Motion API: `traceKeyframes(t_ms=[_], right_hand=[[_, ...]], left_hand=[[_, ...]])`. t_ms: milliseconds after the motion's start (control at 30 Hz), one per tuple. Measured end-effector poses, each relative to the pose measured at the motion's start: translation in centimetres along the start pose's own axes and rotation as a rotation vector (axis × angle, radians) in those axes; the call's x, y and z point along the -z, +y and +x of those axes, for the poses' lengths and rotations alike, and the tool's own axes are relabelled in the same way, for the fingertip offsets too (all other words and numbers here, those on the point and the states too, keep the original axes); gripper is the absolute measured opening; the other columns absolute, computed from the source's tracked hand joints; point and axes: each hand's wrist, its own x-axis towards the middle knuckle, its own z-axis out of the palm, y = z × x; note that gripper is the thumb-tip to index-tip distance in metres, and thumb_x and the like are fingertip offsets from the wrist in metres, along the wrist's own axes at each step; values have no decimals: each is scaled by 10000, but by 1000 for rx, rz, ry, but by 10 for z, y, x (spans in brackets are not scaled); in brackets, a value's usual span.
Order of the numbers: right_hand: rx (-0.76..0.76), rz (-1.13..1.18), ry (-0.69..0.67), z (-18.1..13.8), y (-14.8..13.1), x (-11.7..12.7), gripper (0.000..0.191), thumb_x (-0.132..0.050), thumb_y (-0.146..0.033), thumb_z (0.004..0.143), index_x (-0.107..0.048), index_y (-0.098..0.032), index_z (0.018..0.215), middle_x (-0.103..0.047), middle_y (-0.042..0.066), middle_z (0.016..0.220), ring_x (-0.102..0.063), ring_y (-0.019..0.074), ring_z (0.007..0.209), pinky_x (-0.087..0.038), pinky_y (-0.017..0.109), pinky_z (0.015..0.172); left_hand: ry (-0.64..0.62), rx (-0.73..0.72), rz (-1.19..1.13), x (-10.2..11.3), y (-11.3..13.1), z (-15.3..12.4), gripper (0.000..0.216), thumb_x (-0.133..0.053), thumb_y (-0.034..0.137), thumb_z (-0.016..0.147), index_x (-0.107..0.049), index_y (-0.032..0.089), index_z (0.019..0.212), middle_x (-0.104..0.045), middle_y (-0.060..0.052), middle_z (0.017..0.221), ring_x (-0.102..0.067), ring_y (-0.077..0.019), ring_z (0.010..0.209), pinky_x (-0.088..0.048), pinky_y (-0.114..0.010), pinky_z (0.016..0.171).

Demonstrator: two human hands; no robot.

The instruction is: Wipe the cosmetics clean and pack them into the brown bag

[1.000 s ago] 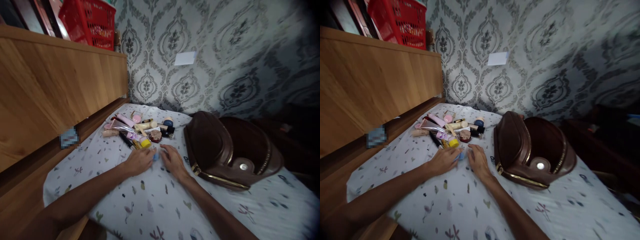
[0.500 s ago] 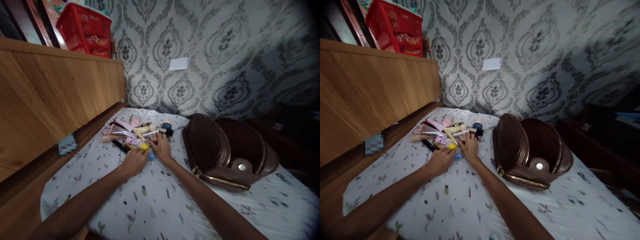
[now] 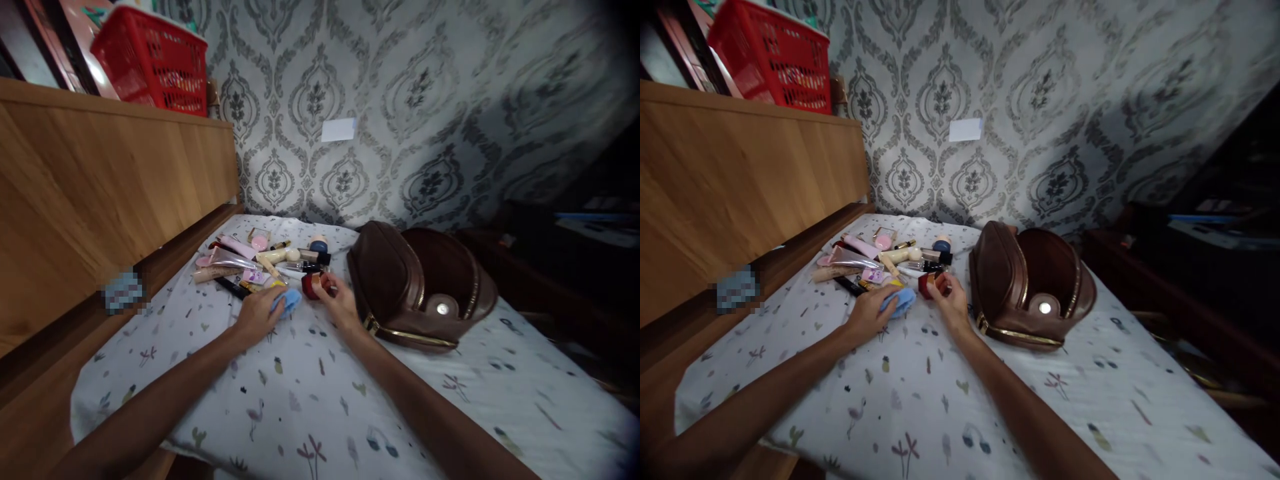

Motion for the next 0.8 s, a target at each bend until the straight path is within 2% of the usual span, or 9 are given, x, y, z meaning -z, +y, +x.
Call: traceKeyframes(t_ms=[133,267,400,500,633,800], right_hand=[[-33,146,-77,-30,-10,18,518,-775,-471,657,-571,-193,1044,-638,36,901,-566,185,772,-497,345,736],[-82,176,-101,-44,-15,26,510,-788,-444,652,-555,-203,1036,-647,42,908,-579,186,769,-518,362,747],[-75,218,-120,-46,-17,29,508,-786,-448,672,-546,-213,1053,-656,48,934,-609,199,814,-540,375,774],[-53,215,-157,-45,-17,31,488,-781,-454,683,-547,-222,1043,-652,39,926,-620,195,814,-555,366,758],[-17,161,-217,-43,-14,37,516,-782,-449,693,-547,-226,1094,-664,47,961,-641,205,855,-568,370,773],[61,71,-262,-41,-12,40,505,-743,-393,750,-557,-233,1191,-661,56,1040,-653,209,875,-578,371,785]], left_hand=[[123,69,-131,3,1,2,317,-418,322,976,-563,190,1224,-708,-84,1141,-672,-227,1013,-503,-344,903],[210,17,-243,12,11,13,312,-411,298,988,-567,189,1235,-670,-91,1220,-627,-227,1116,-465,-346,980],[112,-138,-214,16,29,29,313,-381,274,1004,-613,198,1200,-666,-87,1161,-616,-219,1091,-468,-344,969],[-13,-207,-121,3,40,36,310,-398,283,997,-645,202,1167,-634,-101,1166,-601,-233,1085,-478,-369,955],[-104,-178,-190,-22,44,37,318,-396,278,995,-616,200,1210,-632,-100,1139,-603,-230,1060,-481,-372,944],[-60,-129,-290,-30,39,35,311,-377,310,1002,-607,182,1167,-621,-89,1035,-594,-229,1007,-469,-366,917]])
